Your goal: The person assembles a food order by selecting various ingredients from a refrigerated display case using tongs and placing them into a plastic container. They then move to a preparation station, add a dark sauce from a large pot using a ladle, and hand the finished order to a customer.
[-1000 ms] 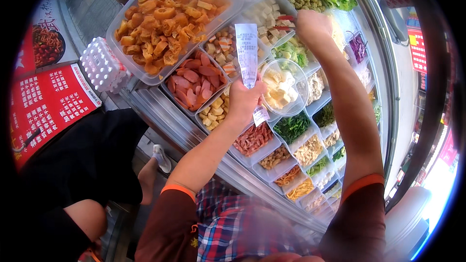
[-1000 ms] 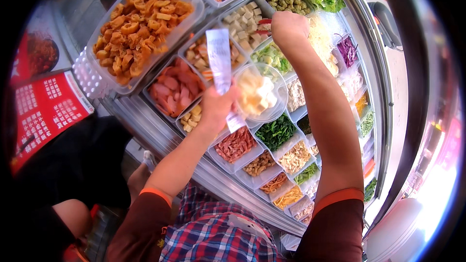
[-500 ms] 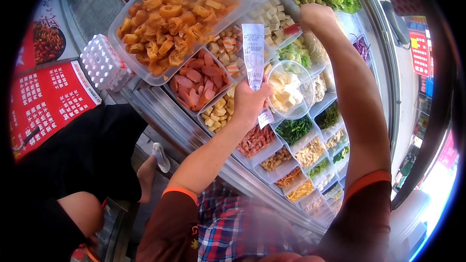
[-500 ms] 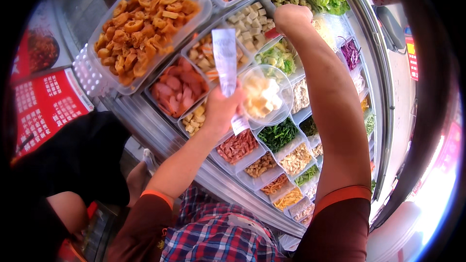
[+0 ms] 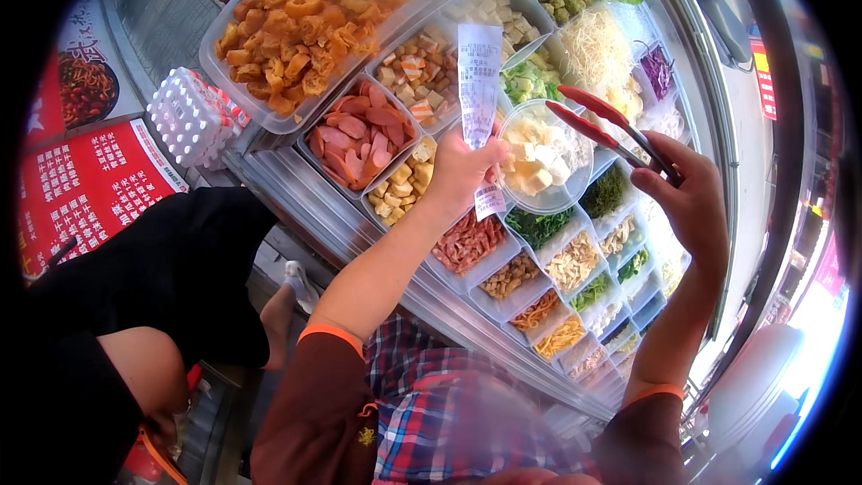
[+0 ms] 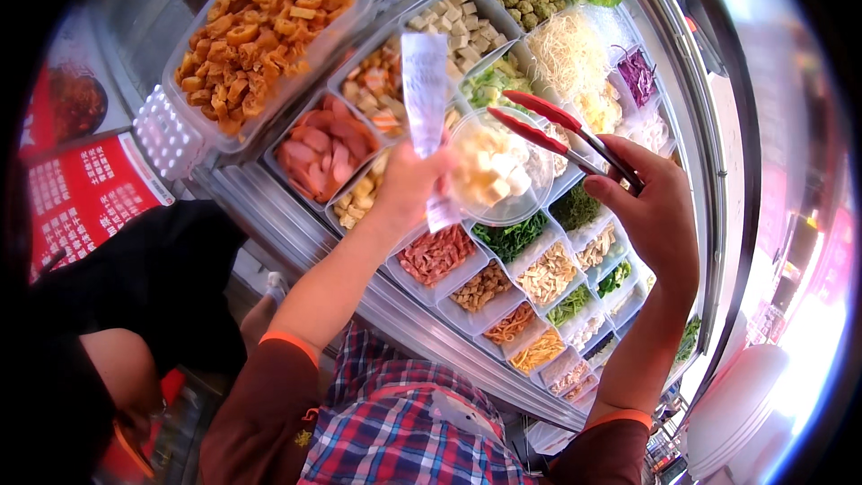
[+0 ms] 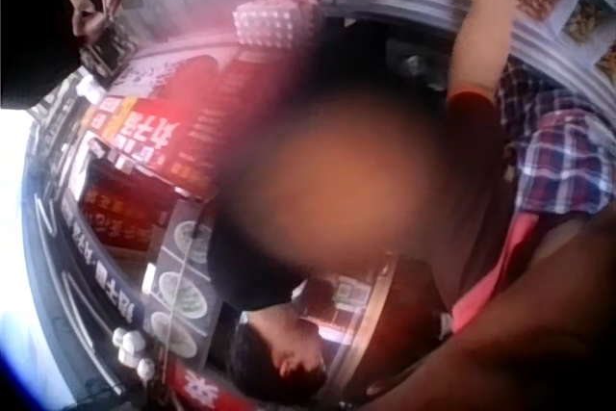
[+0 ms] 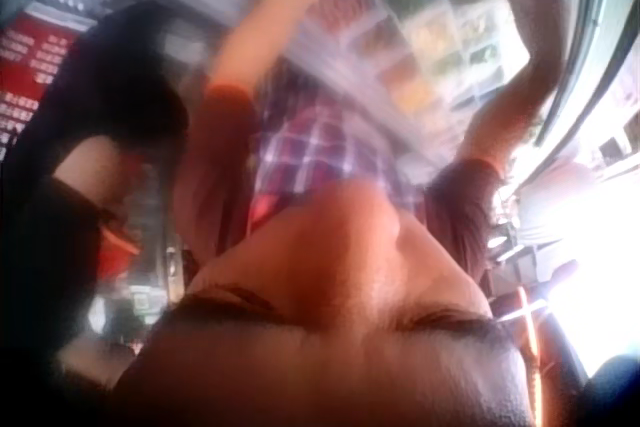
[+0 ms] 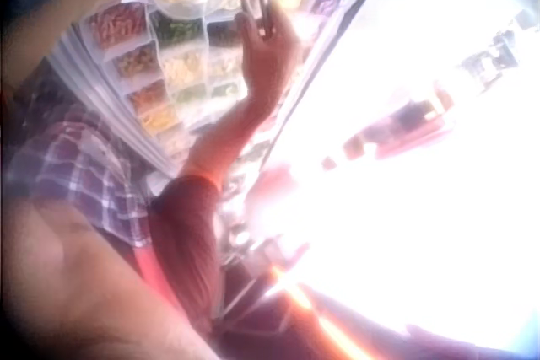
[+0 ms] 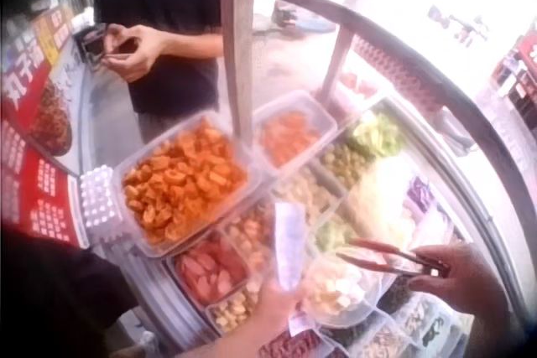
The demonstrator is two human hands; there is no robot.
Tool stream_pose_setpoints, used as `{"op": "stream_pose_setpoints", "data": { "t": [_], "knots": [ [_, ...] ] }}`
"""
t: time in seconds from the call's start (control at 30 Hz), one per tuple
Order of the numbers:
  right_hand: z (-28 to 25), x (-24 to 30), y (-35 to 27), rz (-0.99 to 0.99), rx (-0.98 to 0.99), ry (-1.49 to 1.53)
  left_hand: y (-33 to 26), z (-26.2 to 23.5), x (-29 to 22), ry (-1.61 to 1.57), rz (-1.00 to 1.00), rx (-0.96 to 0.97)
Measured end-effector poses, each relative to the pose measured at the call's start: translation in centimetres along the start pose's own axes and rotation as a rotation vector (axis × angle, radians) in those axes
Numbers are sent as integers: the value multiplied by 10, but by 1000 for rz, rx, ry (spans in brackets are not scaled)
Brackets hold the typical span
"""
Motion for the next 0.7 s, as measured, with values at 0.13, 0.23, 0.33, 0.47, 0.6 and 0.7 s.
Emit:
{"op": "stream_pose_setpoints", "data": {
  "t": [0.13, 0.23, 0.33, 0.47, 0.6, 0.7],
  "knots": [
    [26, -7, -32, -40, -141, -163, -9, 14, 9, 67, 37, 93],
    [34, -18, -61, -91, -230, -203, -26, 23, 20, 63, 4, 138],
    [34, -34, -96, -139, -281, -179, -56, 40, 26, 134, -13, 135],
    [27, -53, -152, -175, -312, -230, -102, 65, 41, 190, -26, 125],
    [13, -78, -223, -152, -338, -166, -155, 93, 66, 207, -34, 106],
    [-7, -125, -282, -93, -395, -96, -185, 121, 96, 213, -27, 148]
  ]
}}
Point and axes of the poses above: each hand's wrist, its own y-axis towards the middle knuckle, its own z-axis out of the palm, x = y × z, the point moved 4 cm from there along y, towards the middle knuckle, and after that the axes turned 5 degrees about y, right-handed, at the moved point
